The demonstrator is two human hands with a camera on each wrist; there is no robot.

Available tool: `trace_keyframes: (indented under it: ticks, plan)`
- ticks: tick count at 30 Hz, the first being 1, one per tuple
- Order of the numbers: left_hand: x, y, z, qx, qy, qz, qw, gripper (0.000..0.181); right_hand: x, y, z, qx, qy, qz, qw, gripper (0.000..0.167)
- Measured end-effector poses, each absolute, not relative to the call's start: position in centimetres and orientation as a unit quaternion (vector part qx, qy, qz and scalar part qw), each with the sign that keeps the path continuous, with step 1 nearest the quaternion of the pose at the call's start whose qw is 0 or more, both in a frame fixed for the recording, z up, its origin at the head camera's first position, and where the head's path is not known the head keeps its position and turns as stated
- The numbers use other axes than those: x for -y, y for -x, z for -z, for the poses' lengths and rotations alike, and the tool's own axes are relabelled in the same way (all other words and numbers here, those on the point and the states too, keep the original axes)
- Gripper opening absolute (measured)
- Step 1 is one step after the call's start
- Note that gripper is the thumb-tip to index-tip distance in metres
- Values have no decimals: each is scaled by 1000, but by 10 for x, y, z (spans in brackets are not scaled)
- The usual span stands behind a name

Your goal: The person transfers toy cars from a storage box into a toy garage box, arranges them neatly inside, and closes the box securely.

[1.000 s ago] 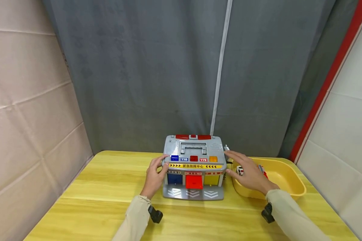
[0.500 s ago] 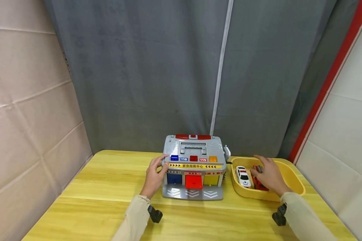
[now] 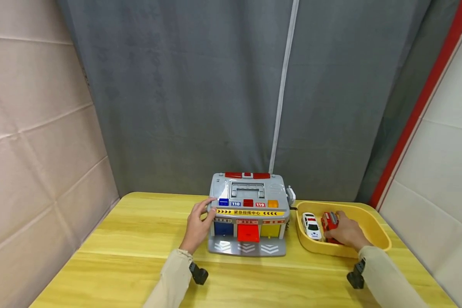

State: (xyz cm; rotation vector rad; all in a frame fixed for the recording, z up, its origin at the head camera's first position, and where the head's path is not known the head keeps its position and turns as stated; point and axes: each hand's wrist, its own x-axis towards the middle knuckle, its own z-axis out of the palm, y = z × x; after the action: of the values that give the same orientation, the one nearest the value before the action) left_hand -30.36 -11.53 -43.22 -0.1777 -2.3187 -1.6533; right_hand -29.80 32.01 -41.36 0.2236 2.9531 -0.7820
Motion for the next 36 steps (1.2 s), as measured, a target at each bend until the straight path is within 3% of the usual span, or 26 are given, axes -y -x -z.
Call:
trace_keyframes:
  ticks: [17,26,36]
  plan:
    - [115,303,434,802,68,576,145,34,-332,305,419,-911,-109,388,93,108]
    - [115,304,434,801,66,576,151,33,-341,302,413,-774,-138,608,108,85]
    - [115,303,432,800,64,578,149,34,-344,299,410,-712,-168,676,88,48]
